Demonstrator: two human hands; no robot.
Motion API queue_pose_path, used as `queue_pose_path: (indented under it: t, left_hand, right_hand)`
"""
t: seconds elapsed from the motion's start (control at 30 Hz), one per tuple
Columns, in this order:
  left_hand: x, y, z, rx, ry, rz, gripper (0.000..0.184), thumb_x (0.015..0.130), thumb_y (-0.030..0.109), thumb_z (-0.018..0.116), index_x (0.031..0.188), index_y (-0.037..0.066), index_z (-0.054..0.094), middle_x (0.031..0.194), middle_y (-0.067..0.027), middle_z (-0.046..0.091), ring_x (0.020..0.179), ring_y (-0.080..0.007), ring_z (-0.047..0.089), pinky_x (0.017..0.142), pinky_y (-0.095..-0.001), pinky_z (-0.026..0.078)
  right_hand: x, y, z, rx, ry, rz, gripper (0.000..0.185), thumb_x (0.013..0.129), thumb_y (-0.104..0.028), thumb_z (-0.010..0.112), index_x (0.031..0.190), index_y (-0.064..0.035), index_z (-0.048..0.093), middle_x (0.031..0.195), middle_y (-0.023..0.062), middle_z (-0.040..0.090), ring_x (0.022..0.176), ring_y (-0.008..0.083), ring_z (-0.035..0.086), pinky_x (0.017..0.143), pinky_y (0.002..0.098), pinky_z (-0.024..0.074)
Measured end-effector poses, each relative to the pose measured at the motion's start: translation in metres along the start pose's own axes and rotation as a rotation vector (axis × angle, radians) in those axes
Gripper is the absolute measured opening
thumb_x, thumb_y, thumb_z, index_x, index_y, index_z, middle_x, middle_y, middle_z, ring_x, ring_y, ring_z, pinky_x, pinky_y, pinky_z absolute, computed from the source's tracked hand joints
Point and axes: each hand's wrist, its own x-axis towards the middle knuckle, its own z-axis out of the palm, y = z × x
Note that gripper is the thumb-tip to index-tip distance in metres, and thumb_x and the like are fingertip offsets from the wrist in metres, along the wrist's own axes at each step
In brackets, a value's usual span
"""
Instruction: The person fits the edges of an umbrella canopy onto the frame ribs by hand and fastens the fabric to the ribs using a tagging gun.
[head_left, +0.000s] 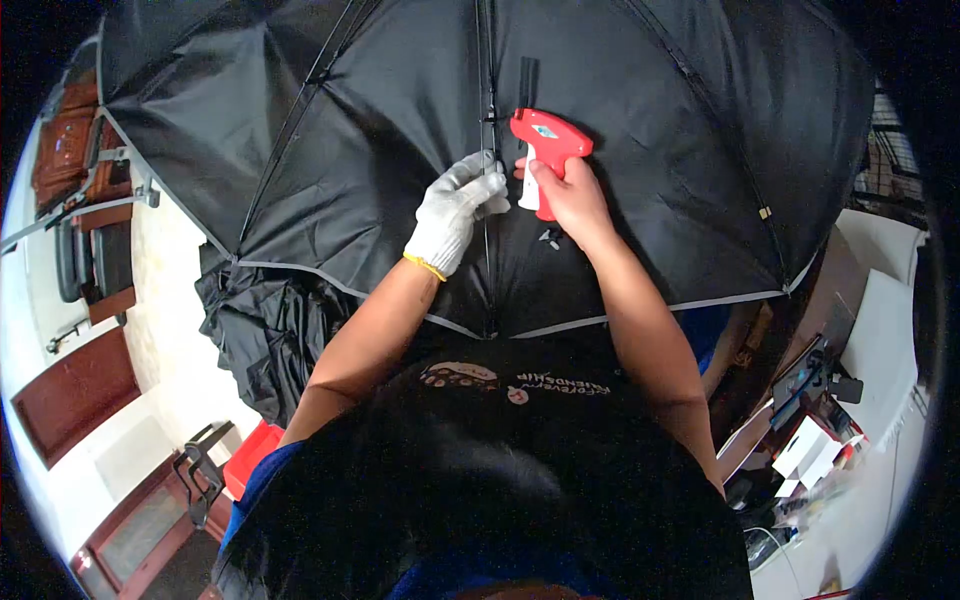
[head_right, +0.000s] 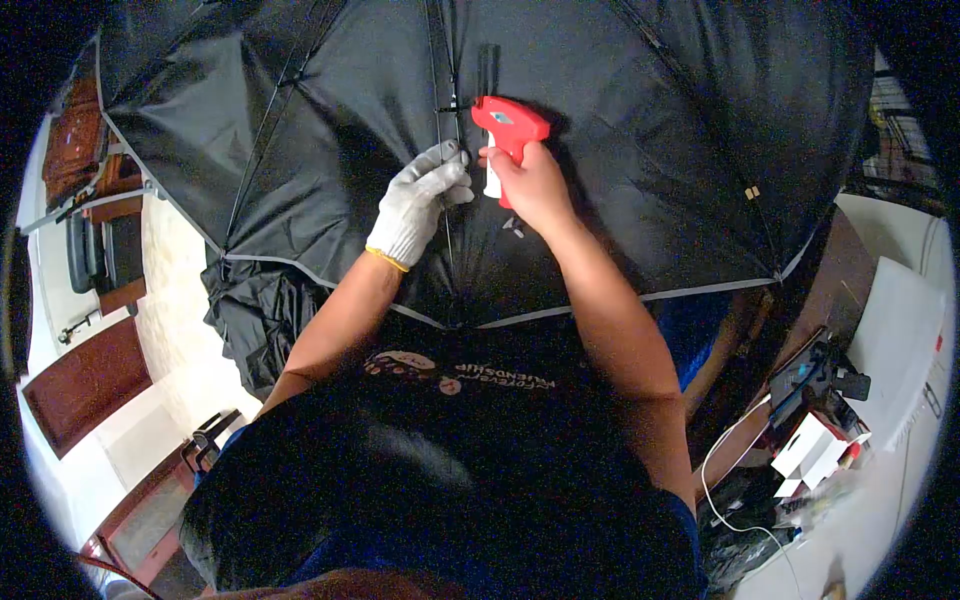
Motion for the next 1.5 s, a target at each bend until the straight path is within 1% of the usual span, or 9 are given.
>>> queue_pose_path:
  t: [0.1, 0.4, 0.47, 0.7, 0.87, 1.07, 1.2, 1.4, 1.5]
  left_hand:
    - [0.000, -0.001, -0.001, -0.030, 0.000, -0.001, 0.042, 0.088, 0.012, 0.066, 0.125, -0.002, 0.051, 0.106, -0.0073, 0.066, 0.082, -0.0152, 0.063, 0.073, -0.0289, 0.053]
    - [0.000, 0.002, -0.003, -0.080, 0.007, -0.015, 0.038, 0.087, 0.010, 0.065, 0.121, -0.002, 0.053, 0.107, -0.0080, 0.066, 0.079, -0.0161, 0.064, 0.075, -0.0297, 0.054]
    - [0.001, 0.003, -0.003, -0.106, 0.005, -0.027, 0.037, 0.087, 0.009, 0.065, 0.121, -0.001, 0.053, 0.107, -0.0085, 0.066, 0.079, -0.0162, 0.064, 0.074, -0.0299, 0.054]
    - [0.009, -0.007, -0.014, -0.277, -0.152, -0.075, 0.034, 0.087, 0.006, 0.064, 0.119, -0.001, 0.054, 0.106, -0.0106, 0.066, 0.083, -0.0185, 0.066, 0.074, -0.0308, 0.054]
    - [0.010, -0.006, -0.014, -0.315, -0.200, -0.072, 0.033, 0.086, 0.005, 0.064, 0.118, -0.001, 0.055, 0.105, -0.0109, 0.066, 0.085, -0.0197, 0.066, 0.075, -0.0310, 0.054]
    - [0.003, -0.006, -0.004, -0.059, 0.087, 0.049, 0.036, 0.086, 0.010, 0.067, 0.118, 0.000, 0.056, 0.104, -0.0068, 0.066, 0.082, -0.0161, 0.064, 0.074, -0.0288, 0.053]
    - [0.005, -0.004, -0.009, -0.081, 0.017, -0.009, 0.039, 0.086, 0.011, 0.068, 0.121, -0.001, 0.055, 0.106, -0.0062, 0.065, 0.084, -0.0154, 0.063, 0.075, -0.0288, 0.052]
    - [0.006, -0.006, -0.006, -0.166, -0.098, -0.018, 0.044, 0.086, 0.009, 0.066, 0.125, -0.004, 0.050, 0.108, -0.0088, 0.064, 0.086, -0.0181, 0.064, 0.077, -0.0308, 0.053]
    - [0.011, -0.012, -0.012, -0.204, -0.179, -0.019, 0.045, 0.086, 0.009, 0.066, 0.126, -0.004, 0.050, 0.110, -0.0097, 0.063, 0.089, -0.0185, 0.064, 0.078, -0.0312, 0.053]
  right_hand:
    - [0.000, 0.011, 0.003, -0.067, 0.007, -0.030, 0.022, 0.091, -0.015, 0.058, 0.103, 0.0036, 0.063, 0.094, 0.0130, 0.071, 0.086, 0.0199, 0.070, 0.072, 0.0317, 0.0532]
    - [0.000, 0.002, 0.000, 0.088, -0.111, 0.062, 0.022, 0.091, -0.010, 0.057, 0.108, 0.0033, 0.060, 0.092, 0.0129, 0.070, 0.084, 0.0188, 0.069, 0.065, 0.0308, 0.0546]
    - [0.002, -0.006, -0.004, 0.143, -0.143, 0.149, 0.021, 0.092, -0.009, 0.056, 0.109, 0.0032, 0.059, 0.094, 0.0117, 0.069, 0.083, 0.0188, 0.069, 0.067, 0.0311, 0.0561]
    - [0.008, -0.009, -0.003, 0.321, -0.171, 0.315, 0.026, 0.091, -0.009, 0.058, 0.114, 0.0022, 0.056, 0.096, 0.0145, 0.068, 0.083, 0.0234, 0.069, 0.066, 0.0346, 0.0574]
    - [0.009, -0.008, -0.003, 0.324, -0.163, 0.334, 0.028, 0.091, -0.011, 0.058, 0.115, 0.0018, 0.055, 0.096, 0.0153, 0.068, 0.084, 0.0239, 0.069, 0.067, 0.0360, 0.0576]
    - [0.004, -0.006, -0.003, 0.346, -0.163, 0.287, 0.029, 0.092, -0.015, 0.059, 0.116, 0.0016, 0.056, 0.097, 0.0142, 0.068, 0.085, 0.0228, 0.068, 0.074, 0.0367, 0.0572]
    - [0.005, -0.009, -0.004, 0.328, -0.161, 0.314, 0.029, 0.092, -0.015, 0.059, 0.116, 0.0007, 0.055, 0.097, 0.0141, 0.068, 0.086, 0.0227, 0.068, 0.076, 0.0367, 0.0566]
    - [0.009, -0.006, -0.003, 0.348, -0.136, 0.334, 0.027, 0.092, -0.015, 0.058, 0.114, 0.0017, 0.055, 0.094, 0.0149, 0.068, 0.079, 0.0228, 0.068, 0.065, 0.0348, 0.0566]
    - [0.009, -0.006, -0.002, 0.354, -0.137, 0.328, 0.021, 0.092, -0.015, 0.058, 0.107, -0.0003, 0.057, 0.084, 0.0099, 0.066, 0.069, 0.0181, 0.065, 0.058, 0.0308, 0.0530]
